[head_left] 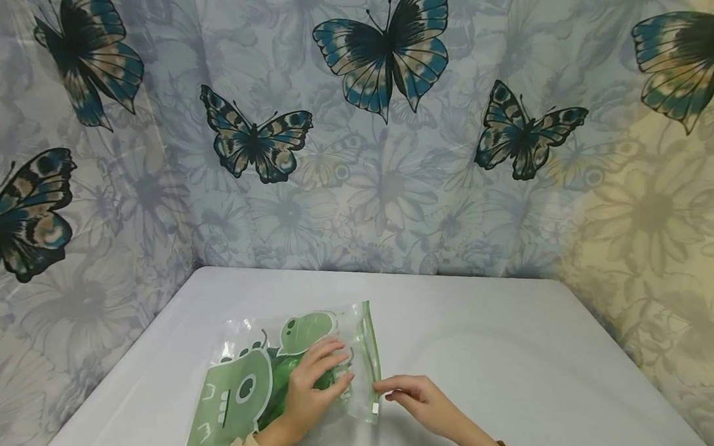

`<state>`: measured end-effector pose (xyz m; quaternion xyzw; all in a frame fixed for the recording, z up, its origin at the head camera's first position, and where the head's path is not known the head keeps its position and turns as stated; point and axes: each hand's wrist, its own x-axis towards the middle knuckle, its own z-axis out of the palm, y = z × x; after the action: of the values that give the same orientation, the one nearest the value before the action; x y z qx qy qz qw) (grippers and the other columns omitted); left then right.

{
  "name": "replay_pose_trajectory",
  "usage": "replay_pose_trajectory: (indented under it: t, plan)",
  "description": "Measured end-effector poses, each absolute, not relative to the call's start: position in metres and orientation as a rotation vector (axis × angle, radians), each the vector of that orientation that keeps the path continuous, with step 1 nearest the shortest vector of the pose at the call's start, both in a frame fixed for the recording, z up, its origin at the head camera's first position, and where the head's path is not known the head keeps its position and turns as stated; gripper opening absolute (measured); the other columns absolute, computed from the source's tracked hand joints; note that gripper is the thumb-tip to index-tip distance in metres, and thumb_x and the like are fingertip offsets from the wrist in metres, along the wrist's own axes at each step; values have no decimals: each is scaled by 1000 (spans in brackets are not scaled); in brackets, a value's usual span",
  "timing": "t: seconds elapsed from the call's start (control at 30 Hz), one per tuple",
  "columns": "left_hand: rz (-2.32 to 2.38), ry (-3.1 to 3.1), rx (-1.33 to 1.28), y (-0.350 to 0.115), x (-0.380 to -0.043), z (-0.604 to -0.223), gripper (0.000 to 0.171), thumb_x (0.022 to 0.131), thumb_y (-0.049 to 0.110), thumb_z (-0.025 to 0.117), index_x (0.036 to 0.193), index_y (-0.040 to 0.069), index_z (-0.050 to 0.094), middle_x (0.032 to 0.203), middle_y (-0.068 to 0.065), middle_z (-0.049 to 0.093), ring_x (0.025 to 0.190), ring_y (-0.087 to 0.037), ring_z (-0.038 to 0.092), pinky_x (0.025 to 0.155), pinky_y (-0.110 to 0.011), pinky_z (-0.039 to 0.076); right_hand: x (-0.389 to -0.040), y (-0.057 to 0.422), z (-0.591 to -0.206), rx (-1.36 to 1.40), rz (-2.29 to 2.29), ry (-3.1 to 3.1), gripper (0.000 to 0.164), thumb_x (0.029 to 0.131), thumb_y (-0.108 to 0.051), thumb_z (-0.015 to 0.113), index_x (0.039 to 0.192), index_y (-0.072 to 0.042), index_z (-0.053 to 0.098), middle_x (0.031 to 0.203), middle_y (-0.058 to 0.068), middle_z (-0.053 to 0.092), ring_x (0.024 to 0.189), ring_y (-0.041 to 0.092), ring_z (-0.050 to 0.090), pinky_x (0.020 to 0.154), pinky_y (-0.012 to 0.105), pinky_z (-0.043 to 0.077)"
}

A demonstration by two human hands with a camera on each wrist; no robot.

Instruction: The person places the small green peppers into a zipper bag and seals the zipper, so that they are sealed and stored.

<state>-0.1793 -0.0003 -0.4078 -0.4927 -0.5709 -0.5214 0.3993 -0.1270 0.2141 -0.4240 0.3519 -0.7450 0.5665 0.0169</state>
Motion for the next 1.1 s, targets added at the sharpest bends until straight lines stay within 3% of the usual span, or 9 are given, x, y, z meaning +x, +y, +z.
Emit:
replay_pose_trajectory:
  t: [0.2,0.37,0.5,0.73,1.1]
  plan:
    - [-1237,-1495,-1396,8,-173,-412,17,75,3,72,90,0,65,89,-11,61,83,-23,58,77,-28,46,-123,228,-430,1066,1840,-2359,24,91,8,43,112,15,52,107,27,56,99,25,57,80,33,47]
    - [-1265,-1728,-1454,13,-175,-440,27,70,4,75,94,1,64,94,-6,63,84,-15,59,78,-22,45,-121,234,-435,1082,1848,-2374,24,91,7,44,111,13,54,106,25,58,100,20,57,81,31,46]
    - [-1281,-1855,-1461,16,-171,-450,34,65,6,79,96,1,64,94,-4,63,84,-14,59,75,-19,45,-117,238,-437,1108,1861,-2398,24,91,6,45,111,15,53,107,28,56,102,16,55,82,28,46]
    - [-1274,-1937,-1489,19,-164,-464,38,67,11,79,100,1,63,99,-5,62,95,-14,56,82,-21,43,-109,242,-442,963,2062,-2490,26,93,-1,44,114,12,54,114,18,57,105,13,53,84,23,43]
    - [-1093,-1925,-1564,22,-163,-474,46,67,18,79,106,0,60,102,-7,61,97,-17,56,87,-22,41,-105,240,-451,912,2188,-2525,29,93,-3,45,116,13,50,112,21,56,103,16,54,83,21,41]
